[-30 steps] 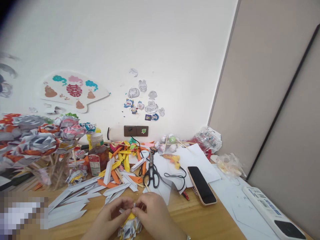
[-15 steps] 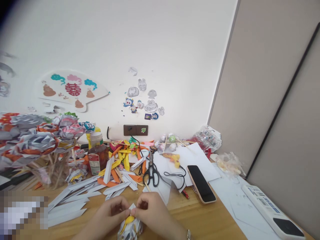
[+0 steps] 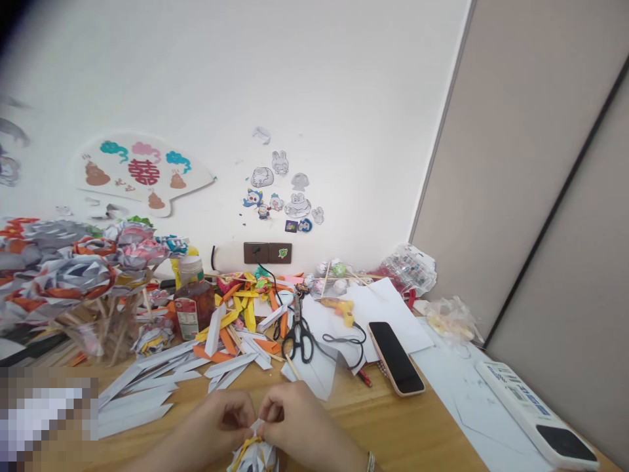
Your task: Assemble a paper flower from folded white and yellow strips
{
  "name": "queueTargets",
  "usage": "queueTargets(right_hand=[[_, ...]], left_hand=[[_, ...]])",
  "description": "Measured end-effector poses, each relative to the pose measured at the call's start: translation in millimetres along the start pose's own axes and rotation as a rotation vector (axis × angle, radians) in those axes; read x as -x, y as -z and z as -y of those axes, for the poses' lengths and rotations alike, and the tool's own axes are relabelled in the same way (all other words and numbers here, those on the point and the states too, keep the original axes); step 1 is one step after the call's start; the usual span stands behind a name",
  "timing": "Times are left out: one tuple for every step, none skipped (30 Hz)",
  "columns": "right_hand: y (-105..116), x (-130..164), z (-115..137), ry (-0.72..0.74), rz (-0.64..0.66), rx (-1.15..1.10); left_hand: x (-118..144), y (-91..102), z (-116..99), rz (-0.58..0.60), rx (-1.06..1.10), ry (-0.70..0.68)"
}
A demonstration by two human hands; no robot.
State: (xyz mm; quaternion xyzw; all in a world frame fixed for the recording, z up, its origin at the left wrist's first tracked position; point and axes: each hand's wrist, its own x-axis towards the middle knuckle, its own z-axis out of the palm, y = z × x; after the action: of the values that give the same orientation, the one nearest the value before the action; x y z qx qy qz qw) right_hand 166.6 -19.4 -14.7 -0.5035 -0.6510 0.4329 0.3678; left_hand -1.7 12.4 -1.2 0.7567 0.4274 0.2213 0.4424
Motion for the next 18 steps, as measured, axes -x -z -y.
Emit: queueTargets(right_hand=[[1.0, 0.8, 1.5, 0.003, 0.007, 0.007], [2.5, 1.7, 2.8, 0.003, 0.028, 0.006], [4.3, 2.5, 3.9, 0.001, 0.054, 0.000], [6.1, 3.5, 4.8, 0.000, 0.078, -0.006], [7.6, 4.4, 5.8, 0.000, 0.096, -0.009], [8.4, 5.3, 6.8, 0.001, 0.100, -0.007], [8.6, 6.1, 7.9, 0.005, 0.090, 0.000], [8.3, 6.7, 9.2, 0.012, 0.066, 0.008], [7.6, 6.7, 10.4, 0.022, 0.031, 0.013], [7.0, 6.3, 11.5, 0.031, -0.013, 0.015], [6.7, 5.2, 12.4, 0.039, -0.063, 0.010], [7.1, 3.4, 12.8, 0.043, -0.111, -0.004], [8.1, 1.2, 12.8, 0.042, -0.152, -0.029], [9.8, -1.3, 12.4, 0.038, -0.184, -0.063], [11.7, -3.9, 11.6, 0.032, -0.205, -0.103], [13.6, -6.2, 10.5, 0.027, -0.219, -0.147], [15.2, -8.1, 9.4, 0.022, -0.227, -0.189], [16.1, -9.5, 8.3, 0.018, -0.234, -0.224]], left_hand=[[0.0, 0.5, -0.5, 0.009, 0.002, -0.004], [0.5, 0.8, -1.8, 0.014, 0.003, -0.010], [1.6, 0.9, -3.8, 0.007, 0.000, -0.021], [3.0, 0.8, -6.3, -0.005, -0.006, -0.034], [4.6, 0.8, -8.7, -0.022, -0.013, -0.049], [6.1, 0.8, -10.8, -0.038, -0.014, -0.062], [7.3, 1.3, -12.2, -0.047, -0.008, -0.071], [7.9, 2.2, -12.6, -0.048, 0.008, -0.076], [7.8, 3.6, -11.9, -0.040, 0.036, -0.079], [7.1, 5.5, -10.1, -0.023, 0.073, -0.083], [5.6, 7.5, -7.3, -0.002, 0.120, -0.090], [3.7, 9.3, -3.6, 0.022, 0.172, -0.101], [1.4, 10.4, 0.7, 0.043, 0.224, -0.119], [-1.0, 10.5, 5.3, 0.056, 0.277, -0.134], [-3.2, 9.3, 10.2, 0.060, 0.324, -0.149], [-5.0, 6.8, 14.8, 0.074, 0.365, -0.170], [-6.0, 3.2, 19.0, 0.093, 0.426, -0.203], [-6.3, -1.2, 22.4, 0.149, 0.582, -0.238]])
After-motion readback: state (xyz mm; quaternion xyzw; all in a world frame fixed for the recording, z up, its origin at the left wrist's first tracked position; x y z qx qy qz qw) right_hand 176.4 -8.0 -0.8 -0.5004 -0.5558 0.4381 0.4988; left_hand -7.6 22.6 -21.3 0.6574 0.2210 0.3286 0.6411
